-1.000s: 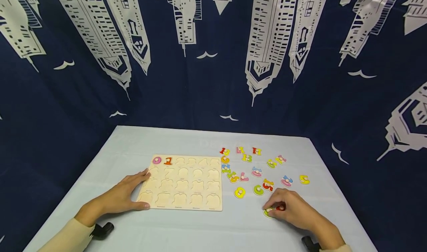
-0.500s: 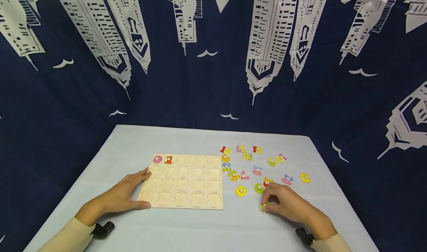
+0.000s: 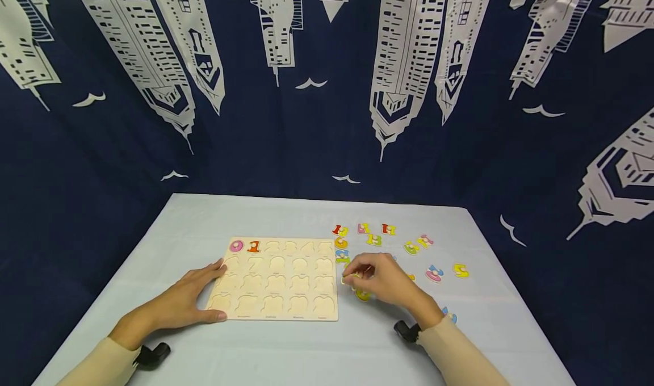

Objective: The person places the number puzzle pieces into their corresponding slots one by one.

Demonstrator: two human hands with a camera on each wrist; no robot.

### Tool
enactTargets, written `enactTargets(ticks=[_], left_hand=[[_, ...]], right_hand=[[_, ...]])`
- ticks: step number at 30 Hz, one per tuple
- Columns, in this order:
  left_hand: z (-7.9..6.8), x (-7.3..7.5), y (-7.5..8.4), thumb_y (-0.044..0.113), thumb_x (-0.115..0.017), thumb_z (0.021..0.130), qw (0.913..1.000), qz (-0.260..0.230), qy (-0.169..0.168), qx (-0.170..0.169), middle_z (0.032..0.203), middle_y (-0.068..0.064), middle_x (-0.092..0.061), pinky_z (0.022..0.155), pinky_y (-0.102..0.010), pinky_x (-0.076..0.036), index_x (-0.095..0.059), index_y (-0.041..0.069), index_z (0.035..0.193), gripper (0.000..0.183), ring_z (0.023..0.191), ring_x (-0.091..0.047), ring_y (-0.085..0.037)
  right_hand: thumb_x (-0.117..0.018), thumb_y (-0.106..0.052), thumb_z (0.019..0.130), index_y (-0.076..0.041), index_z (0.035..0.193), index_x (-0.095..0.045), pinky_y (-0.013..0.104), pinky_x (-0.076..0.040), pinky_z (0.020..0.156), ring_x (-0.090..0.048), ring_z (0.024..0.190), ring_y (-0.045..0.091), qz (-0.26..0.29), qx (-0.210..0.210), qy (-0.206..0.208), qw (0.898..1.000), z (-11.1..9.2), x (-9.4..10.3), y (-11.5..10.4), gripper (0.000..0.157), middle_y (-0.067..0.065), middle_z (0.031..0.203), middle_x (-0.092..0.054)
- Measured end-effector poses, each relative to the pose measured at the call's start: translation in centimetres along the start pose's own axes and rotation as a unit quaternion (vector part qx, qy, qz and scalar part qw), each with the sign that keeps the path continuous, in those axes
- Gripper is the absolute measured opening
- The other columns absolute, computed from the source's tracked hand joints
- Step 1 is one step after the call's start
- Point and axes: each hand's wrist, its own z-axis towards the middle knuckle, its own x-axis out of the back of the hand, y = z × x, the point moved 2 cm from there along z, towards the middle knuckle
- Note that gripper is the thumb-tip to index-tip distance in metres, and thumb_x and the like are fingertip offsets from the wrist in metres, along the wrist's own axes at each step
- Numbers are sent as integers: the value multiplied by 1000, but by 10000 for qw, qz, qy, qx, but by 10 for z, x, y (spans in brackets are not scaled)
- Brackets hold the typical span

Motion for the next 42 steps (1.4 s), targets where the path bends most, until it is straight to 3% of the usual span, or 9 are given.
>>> enactTargets(ticks=[4,8,15,20,26,32,42], left_hand=[[0,1,-1,71,-96,87,10000,-18,20,-33,191,-18,-36,131,-78,-43,-46,6,178,123,169,-44,-52],[0,3,-1,72,-96,87,10000,-25,13,-7,192,-17,-35,131,-79,-43,-46,6,178,123,169,-43,-52],[-2,3,-1,73,-95,87,10000,-41,-31,-37,192,-18,-35,132,-79,-42,-46,5,178,124,169,-43,-53],[-4,3,0,69,-95,88,9998,-108,18,-144,191,-19,-36,131,-80,-43,-47,3,176,121,168,-44,-55],[-4,1,1,70,-95,88,9998,-68,54,-179,191,-19,-37,130,-79,-44,-47,4,177,120,167,-45,-54],[-4,1,2,71,-94,89,9998,12,44,-209,191,-20,-37,130,-79,-44,-47,3,177,121,167,-46,-54],[-2,1,2,71,-95,89,9998,-65,25,-163,191,-20,-36,131,-80,-42,-47,3,177,121,167,-45,-54]], right_hand=[[-95,-24,100,-27,104,-90,23,-63,75,-74,83,11,350,11,-58,9994,33,-18,-12,8,-7,101,-86],[-94,-25,101,-25,105,-90,23,-63,78,-76,86,14,332,48,19,9994,67,-36,-23,6,-5,103,-88],[-91,-19,104,-14,105,-91,22,-64,72,-84,85,27,691,-233,42,9973,120,-75,-42,5,5,105,-89],[-86,-14,107,-11,104,-90,19,-59,66,-82,79,24,457,-407,22,9981,147,-105,-52,6,6,101,-87],[-84,-6,107,-4,102,-88,18,-55,64,-70,70,11,-6,-589,140,9982,168,-126,-55,7,8,92,-85],[-88,-8,104,-8,99,-91,29,-60,82,-68,87,12,-552,-697,316,9955,176,-131,-60,6,4,93,-86],[-90,-12,104,-12,96,-90,29,-60,84,-67,86,12,-613,-757,354,9946,180,-132,-56,8,2,89,-84]])
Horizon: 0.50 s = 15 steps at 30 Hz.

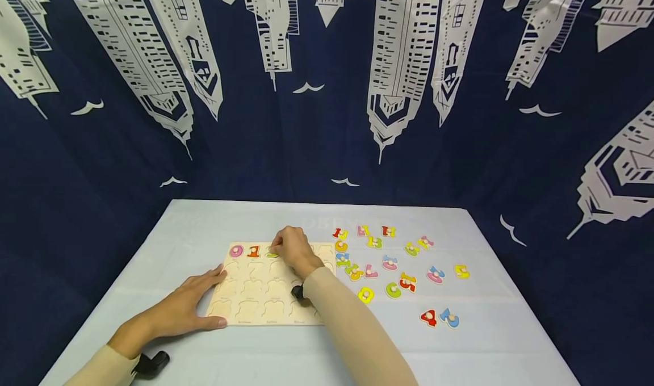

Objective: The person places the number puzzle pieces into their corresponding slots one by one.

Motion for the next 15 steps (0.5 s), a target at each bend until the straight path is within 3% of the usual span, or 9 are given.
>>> enactTargets(ticks=[15], left_hand=[[-2,1,0,70,-94,89,10000,5,37,22,191,-19,-36,131,-81,-42,-47,4,177,120,169,-43,-55]], right_hand=[[-92,-15,103,-12,97,-92,27,-56,78,-68,83,13,844,-181,31,9963,-1,3,16,7,3,93,-88]])
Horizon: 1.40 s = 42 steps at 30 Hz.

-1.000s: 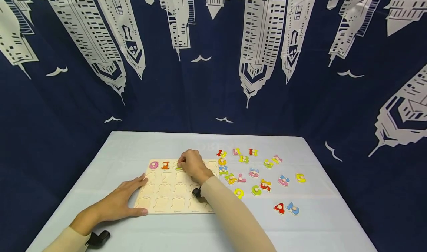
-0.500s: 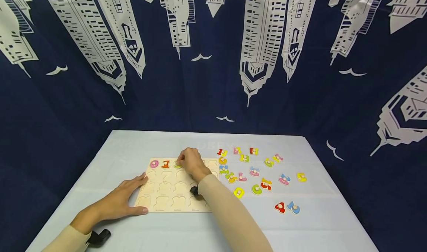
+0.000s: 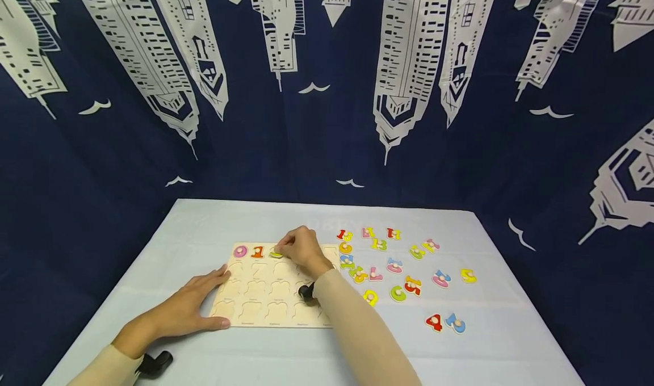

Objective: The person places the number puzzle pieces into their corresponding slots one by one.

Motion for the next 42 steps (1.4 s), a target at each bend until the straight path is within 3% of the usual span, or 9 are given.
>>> enactTargets(ticks=[10,18,21,24,27,38,42], left_hand=[[0,2,3,70,-95,89,9999,-81,-35,64,192,-18,-34,132,-80,-41,-45,4,178,121,170,-42,-53],[1,4,0,69,-95,88,9999,-106,-33,69,192,-18,-35,133,-79,-40,-46,4,178,121,170,-41,-54],[0,2,0,69,-96,88,9999,-138,-63,78,192,-17,-35,132,-79,-41,-46,5,178,121,170,-42,-53],[-2,-1,-1,69,-96,88,9996,-234,-106,110,192,-17,-35,132,-80,-40,-46,6,178,121,171,-41,-53],[-2,-2,-1,69,-97,87,9995,-276,-118,123,192,-17,-36,132,-81,-40,-47,6,177,120,171,-41,-53],[-2,-4,0,72,-94,88,9999,-119,-89,2,191,-18,-38,131,-80,-42,-48,5,176,120,169,-43,-53],[-3,-3,1,71,-94,88,9999,-39,-91,-18,190,-18,-39,130,-80,-43,-48,5,176,119,167,-45,-52]], right_hand=[[-94,-15,100,-13,93,-92,23,-54,70,-68,81,12,-138,27,-136,9998,5,-3,-3,8,0,88,-87],[-92,-12,101,-14,93,-91,32,-59,91,-66,81,8,-416,203,-171,9988,8,-3,-7,8,-1,86,-85],[-92,-12,101,-13,95,-92,30,-59,88,-66,80,7,-342,236,-305,9987,8,-2,-5,6,-1,89,-86],[-94,-14,100,-11,99,-94,23,-58,74,-67,79,5,-239,226,-428,9985,6,-1,-2,3,-1,94,-89],[-95,-13,99,-12,102,-95,18,-57,68,-70,80,4,-174,290,-487,9982,6,0,0,4,1,99,-91],[-95,-15,100,-18,102,-95,18,-58,74,-70,84,0,-437,508,-544,9963,5,1,3,4,-3,102,-92],[-93,-11,101,-13,103,-95,17,-56,71,-67,83,0,-492,624,-548,9953,4,3,0,3,1,103,-90]])
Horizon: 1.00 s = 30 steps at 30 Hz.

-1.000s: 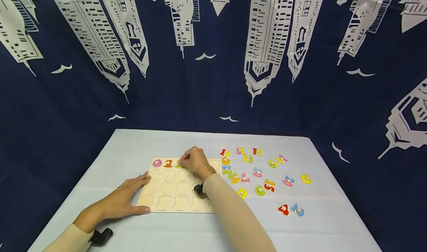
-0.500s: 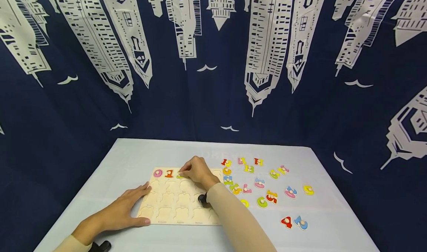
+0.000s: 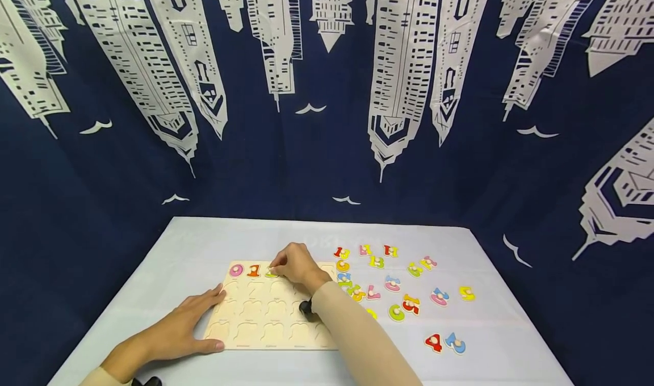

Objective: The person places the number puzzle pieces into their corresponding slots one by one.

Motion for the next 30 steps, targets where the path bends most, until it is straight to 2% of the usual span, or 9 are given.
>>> enactTargets(ticks=[8,18,24,27,30], left_hand=[[-1,2,2,70,-94,89,10000,40,4,-74,190,-19,-39,130,-80,-43,-49,4,176,118,167,-46,-53],[-3,3,1,71,-94,89,9998,127,100,-98,190,-18,-40,129,-79,-45,-49,4,175,118,166,-48,-51],[-3,2,0,71,-94,90,9999,74,80,-85,190,-18,-38,129,-80,-43,-49,4,176,118,166,-47,-50],[-2,1,0,71,-94,89,9999,55,94,-84,190,-18,-38,129,-81,-43,-49,4,175,118,166,-47,-51],[-1,-1,0,70,-94,90,9999,20,110,-110,190,-19,-39,129,-82,-42,-49,3,175,117,166,-47,-52]], right_hand=[[-93,-11,101,-16,103,-96,18,-59,78,-68,95,4,-24,203,144,9997,0,0,5,6,3,107,-85],[-92,-8,101,-11,105,-95,16,-59,75,-68,92,4,194,75,146,9997,2,-2,0,6,4,108,-84],[-93,-8,100,-10,103,-94,16,-58,70,-71,81,2,189,-20,169,9997,2,-6,-3,4,3,102,-90],[-93,-8,100,-10,102,-94,18,-59,73,-72,82,3,64,9,155,9999,2,-6,-4,3,2,99,-91],[-93,-8,99,-11,99,-94,21,-61,80,-74,89,7,-159,14,200,9997,2,-5,-4,4,1,98,-91]])
